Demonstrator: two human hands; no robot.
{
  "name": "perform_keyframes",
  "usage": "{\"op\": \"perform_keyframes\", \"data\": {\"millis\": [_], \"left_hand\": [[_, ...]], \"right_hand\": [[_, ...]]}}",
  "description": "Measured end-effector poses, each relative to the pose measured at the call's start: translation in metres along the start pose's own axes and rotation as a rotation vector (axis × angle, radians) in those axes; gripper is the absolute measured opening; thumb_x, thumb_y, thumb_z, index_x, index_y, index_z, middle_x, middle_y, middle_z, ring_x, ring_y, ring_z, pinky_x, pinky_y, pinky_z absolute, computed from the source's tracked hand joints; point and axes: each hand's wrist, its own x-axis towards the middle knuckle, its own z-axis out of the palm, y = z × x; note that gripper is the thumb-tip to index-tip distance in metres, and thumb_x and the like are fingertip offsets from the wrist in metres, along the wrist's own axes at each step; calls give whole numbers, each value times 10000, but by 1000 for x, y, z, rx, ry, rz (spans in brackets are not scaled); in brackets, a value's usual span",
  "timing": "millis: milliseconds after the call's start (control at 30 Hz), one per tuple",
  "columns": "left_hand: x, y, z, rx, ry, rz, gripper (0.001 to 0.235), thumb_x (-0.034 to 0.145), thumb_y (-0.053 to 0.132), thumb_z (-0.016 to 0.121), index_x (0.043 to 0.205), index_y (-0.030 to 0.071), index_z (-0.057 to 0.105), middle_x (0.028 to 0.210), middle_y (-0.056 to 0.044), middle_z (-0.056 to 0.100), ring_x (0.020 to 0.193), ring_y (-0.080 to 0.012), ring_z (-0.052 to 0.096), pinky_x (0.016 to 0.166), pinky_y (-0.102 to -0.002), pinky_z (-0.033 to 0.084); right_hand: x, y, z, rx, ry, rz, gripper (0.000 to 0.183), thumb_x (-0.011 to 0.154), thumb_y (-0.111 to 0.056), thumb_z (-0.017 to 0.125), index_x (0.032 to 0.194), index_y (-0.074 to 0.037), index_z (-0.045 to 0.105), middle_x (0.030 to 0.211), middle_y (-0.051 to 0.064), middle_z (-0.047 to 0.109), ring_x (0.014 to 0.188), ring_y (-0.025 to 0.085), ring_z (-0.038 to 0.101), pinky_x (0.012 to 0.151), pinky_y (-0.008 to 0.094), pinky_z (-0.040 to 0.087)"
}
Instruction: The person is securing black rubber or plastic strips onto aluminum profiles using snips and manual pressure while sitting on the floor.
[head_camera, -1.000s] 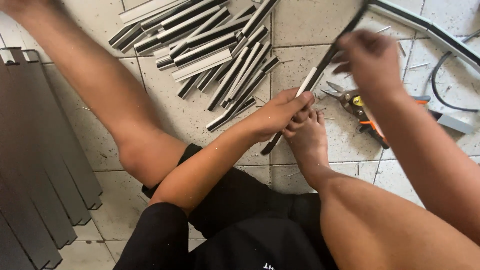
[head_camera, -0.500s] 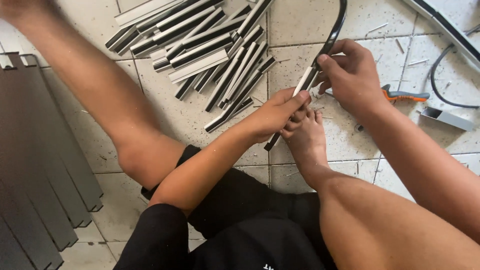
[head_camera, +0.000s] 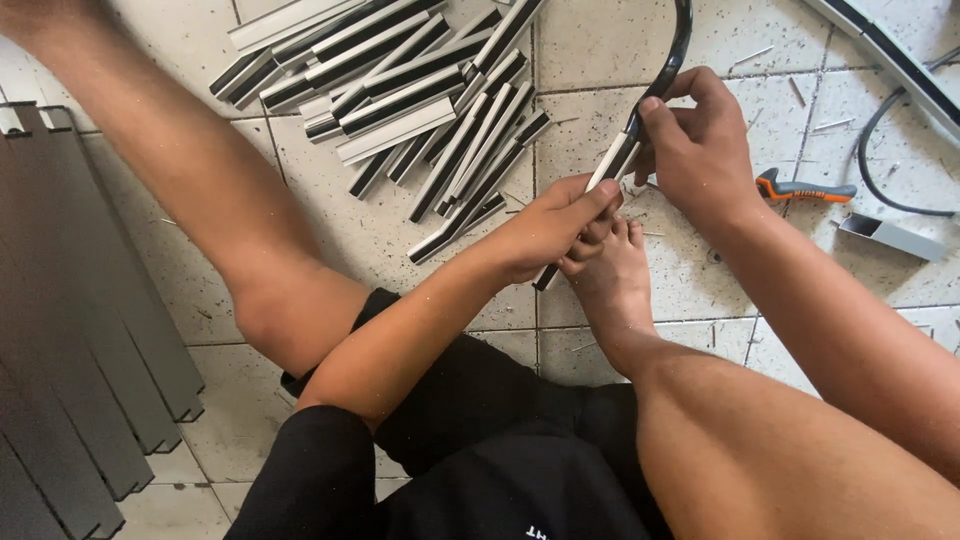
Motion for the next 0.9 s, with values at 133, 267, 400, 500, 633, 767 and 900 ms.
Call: {"op": "perform_keyframes", "data": {"millis": [133, 267, 400, 500, 633, 767, 900], "left_hand": [[-2, 1, 2, 20, -15, 41, 246, 1061, 261, 438, 890, 90, 486, 623, 59, 375, 473, -36, 300, 368, -208, 229], [-2, 2, 2, 9, 31, 8, 276, 1057, 287, 449, 870, 89, 494, 632, 41, 409, 477, -39, 319, 373, -203, 237], [0, 0, 0, -13, 28, 15, 251, 1060, 261, 445, 901, 72, 492, 640, 36, 413, 472, -36, 317, 365, -205, 230], [-1, 1, 2, 8, 20, 17, 249, 1066, 265, 431, 897, 90, 480, 629, 51, 385, 475, -36, 301, 370, -210, 209], [-3, 2, 3, -38, 24, 17, 258, 1054, 277, 452, 884, 84, 481, 631, 37, 391, 477, -42, 303, 377, -208, 207], [-1, 1, 3, -37, 24, 11, 240, 1062, 271, 444, 907, 91, 483, 641, 41, 388, 488, -44, 314, 382, -206, 213], [-2, 2, 5, -6, 24, 14, 251, 1066, 266, 429, 881, 102, 470, 647, 43, 380, 493, -43, 306, 389, -209, 208]], "right_hand": [[-1, -4, 4, -40, -11, -45, 122, 1115, -48, 484, 1157, -19, 374, 820, 110, 594, 561, 164, 574, 466, 272, 482], [0, -2, 8, -78, 5, -61, 127, 1114, -52, 477, 1177, -8, 375, 815, 111, 587, 555, 155, 548, 467, 279, 463], [1, 0, 10, -87, 9, -83, 138, 1112, -51, 460, 1187, 0, 356, 842, 127, 581, 574, 161, 540, 470, 294, 461], [-1, -7, 15, -144, 29, -56, 132, 1117, -70, 458, 1180, -6, 361, 765, 90, 554, 508, 151, 531, 418, 293, 453], [-2, -5, 19, -196, 77, -59, 138, 1106, -78, 467, 1188, -6, 382, 728, 85, 565, 498, 145, 513, 431, 304, 430], [-2, -2, 21, -260, 114, -80, 121, 1111, -93, 464, 1196, -26, 410, 755, 63, 561, 565, 126, 492, 482, 297, 401], [-1, 3, 22, -274, 134, -156, 102, 1114, -76, 456, 1178, -16, 404, 774, 56, 533, 589, 118, 471, 484, 292, 385]]}}
